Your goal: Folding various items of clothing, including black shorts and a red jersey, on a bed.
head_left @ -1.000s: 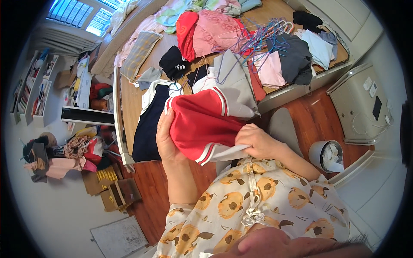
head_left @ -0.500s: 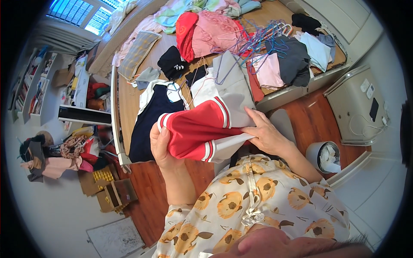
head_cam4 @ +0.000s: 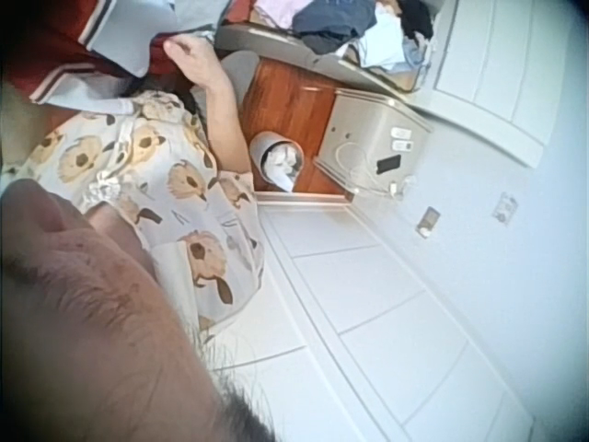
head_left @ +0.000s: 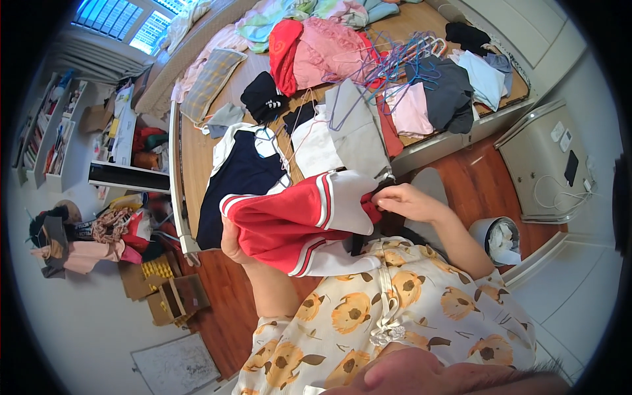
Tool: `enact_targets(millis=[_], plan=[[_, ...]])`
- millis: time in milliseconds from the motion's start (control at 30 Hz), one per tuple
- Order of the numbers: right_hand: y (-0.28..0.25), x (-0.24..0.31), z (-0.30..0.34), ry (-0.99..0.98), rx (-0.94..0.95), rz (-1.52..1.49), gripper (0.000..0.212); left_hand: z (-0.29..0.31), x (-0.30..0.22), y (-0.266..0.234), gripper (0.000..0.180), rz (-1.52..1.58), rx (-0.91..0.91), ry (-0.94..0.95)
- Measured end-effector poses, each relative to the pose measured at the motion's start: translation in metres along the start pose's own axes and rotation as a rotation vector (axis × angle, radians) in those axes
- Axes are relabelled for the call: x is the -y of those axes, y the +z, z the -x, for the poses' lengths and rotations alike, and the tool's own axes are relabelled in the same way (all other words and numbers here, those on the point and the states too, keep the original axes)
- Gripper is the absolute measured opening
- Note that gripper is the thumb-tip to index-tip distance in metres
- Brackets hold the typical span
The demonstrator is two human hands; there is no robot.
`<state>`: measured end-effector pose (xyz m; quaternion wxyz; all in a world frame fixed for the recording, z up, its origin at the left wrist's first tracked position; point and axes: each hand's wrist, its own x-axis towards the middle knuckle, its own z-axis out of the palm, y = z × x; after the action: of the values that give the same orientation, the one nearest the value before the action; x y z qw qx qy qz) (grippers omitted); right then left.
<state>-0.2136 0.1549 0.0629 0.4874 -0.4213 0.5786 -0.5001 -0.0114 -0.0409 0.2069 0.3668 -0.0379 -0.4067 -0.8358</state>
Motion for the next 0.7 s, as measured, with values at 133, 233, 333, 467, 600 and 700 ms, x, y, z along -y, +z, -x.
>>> enact_targets(millis=[133,233,333,467,600,700], plan=[[0.028,-0.005,-0.02,0.115,-0.071,-0.592,0.032,0.002,0.001,-0.003,0.028,0.002,-0.082,-0.048],[0.033,-0.007,-0.025,0.014,-0.182,-0.901,0.033,0.003,0.002,-0.003,0.026,0.006,-0.179,-0.052],[0.017,-0.009,-0.019,0.049,-0.219,-0.924,0.028,0.001,0.002,-0.008,0.024,0.006,-0.231,-0.057],[-0.002,0.011,0.0,-0.009,-0.387,-0.907,0.026,-0.006,0.007,-0.015,0.022,-0.005,-0.309,-0.098],[-0.012,0.016,0.007,-0.081,-0.49,-0.799,0.027,-0.014,0.014,-0.021,0.025,0.009,-0.378,-0.139],[-0.017,0.014,0.009,-0.04,-0.533,-0.716,0.025,-0.017,0.018,-0.021,0.025,0.04,-0.371,-0.158]])
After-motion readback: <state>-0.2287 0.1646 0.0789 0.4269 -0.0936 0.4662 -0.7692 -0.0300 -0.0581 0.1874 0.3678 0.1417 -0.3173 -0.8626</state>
